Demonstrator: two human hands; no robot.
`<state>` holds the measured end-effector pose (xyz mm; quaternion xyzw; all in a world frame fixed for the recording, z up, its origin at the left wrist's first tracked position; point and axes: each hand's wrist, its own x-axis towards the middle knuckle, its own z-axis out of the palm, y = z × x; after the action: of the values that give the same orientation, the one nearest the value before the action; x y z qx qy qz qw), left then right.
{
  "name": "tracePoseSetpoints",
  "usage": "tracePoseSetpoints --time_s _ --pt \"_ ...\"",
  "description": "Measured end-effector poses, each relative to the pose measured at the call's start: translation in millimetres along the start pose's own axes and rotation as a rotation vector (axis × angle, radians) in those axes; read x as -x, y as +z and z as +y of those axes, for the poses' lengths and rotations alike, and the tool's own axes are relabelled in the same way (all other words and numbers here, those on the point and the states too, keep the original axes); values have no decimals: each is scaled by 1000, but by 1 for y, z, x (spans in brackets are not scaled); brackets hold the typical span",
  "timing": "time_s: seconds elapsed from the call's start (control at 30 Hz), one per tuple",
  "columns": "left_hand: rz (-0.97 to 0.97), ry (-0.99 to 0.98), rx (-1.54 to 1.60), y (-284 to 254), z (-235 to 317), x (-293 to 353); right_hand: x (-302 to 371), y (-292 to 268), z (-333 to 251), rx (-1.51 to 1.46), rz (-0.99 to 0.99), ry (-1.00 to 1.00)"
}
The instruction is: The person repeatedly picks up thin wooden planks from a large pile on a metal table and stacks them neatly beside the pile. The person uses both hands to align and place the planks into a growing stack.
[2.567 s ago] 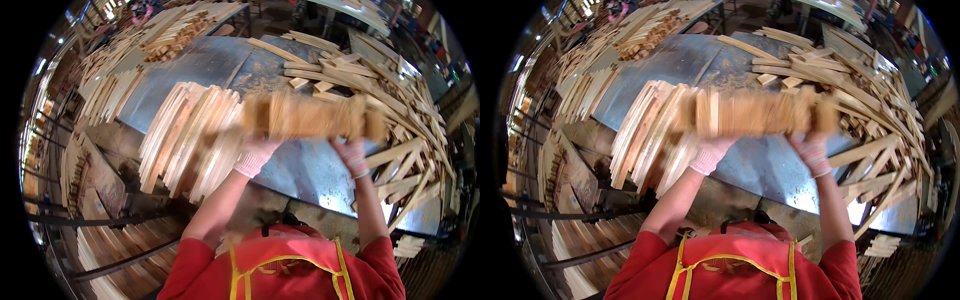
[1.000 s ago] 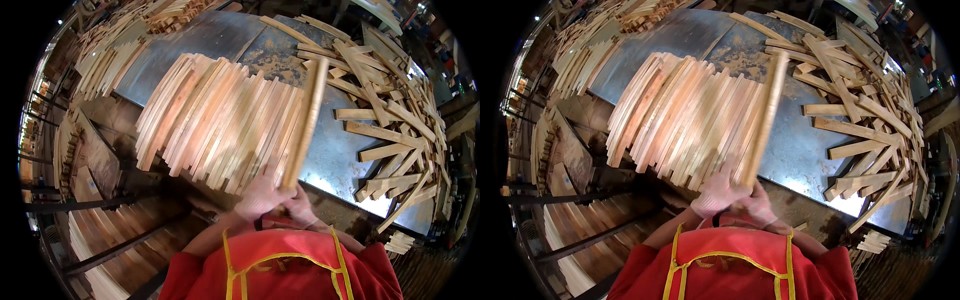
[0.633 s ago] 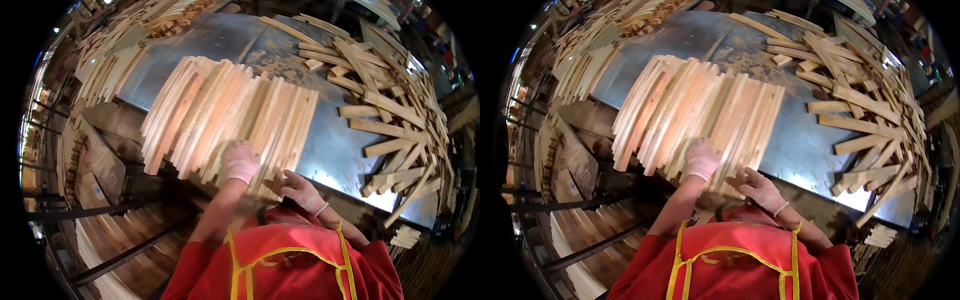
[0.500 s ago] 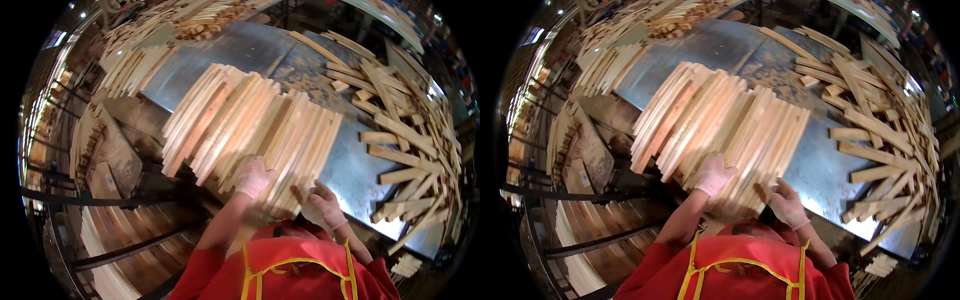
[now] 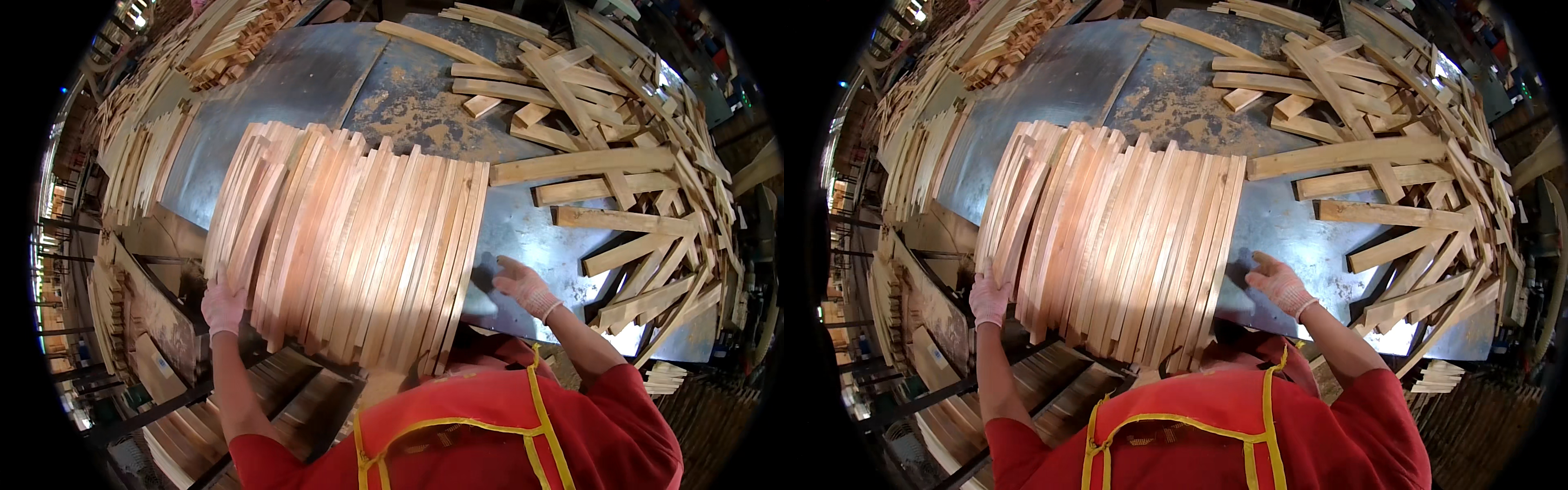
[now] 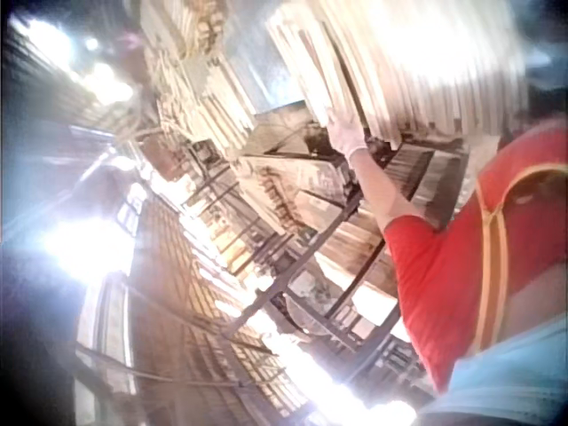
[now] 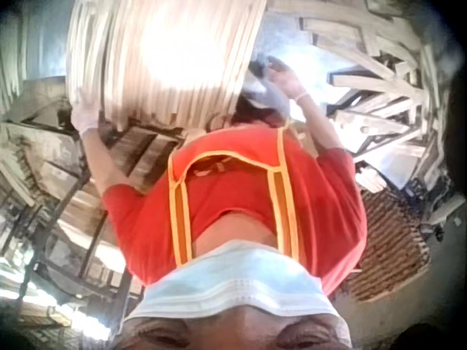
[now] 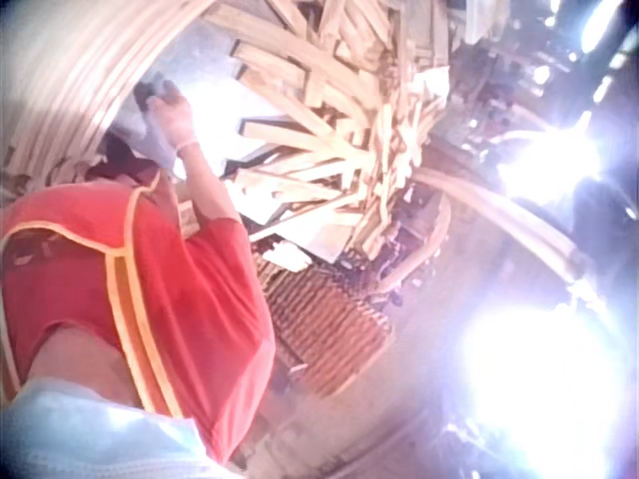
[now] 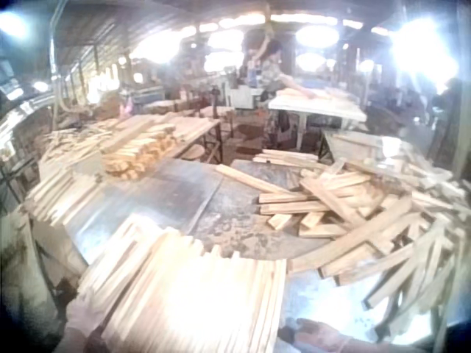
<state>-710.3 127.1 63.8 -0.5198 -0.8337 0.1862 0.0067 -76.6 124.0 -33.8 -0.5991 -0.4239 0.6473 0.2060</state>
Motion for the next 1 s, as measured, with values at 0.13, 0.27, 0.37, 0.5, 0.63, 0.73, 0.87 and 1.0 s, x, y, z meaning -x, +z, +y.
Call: tracePoseSetpoints --time_s 0.13,0.27,0.37,0.5,0.63,0.73,0.87,1.0 --pt "-72 -5 -10 51 -15 5 -19 30 -35 155 -213 173" --pt "68 -28 -165 25 2 13 -29 65 -36 288 -46 -7" --pt "125 -126 -129 34 0 28 -9 77 -15 385 -42 64" --pt "156 -91 142 5 33 29 41 113 12 505 -143 228" --pt "57 107 424 28 62 39 46 140 15 169 -3 236" --pt "13 45 475 21 64 39 51 158 24 -313 78 -25" --pt "-52 34 534 -8 92 65 79 154 19 -514 182 8" --pt "15 122 631 34 117 116 109 156 -1 -571 305 60"
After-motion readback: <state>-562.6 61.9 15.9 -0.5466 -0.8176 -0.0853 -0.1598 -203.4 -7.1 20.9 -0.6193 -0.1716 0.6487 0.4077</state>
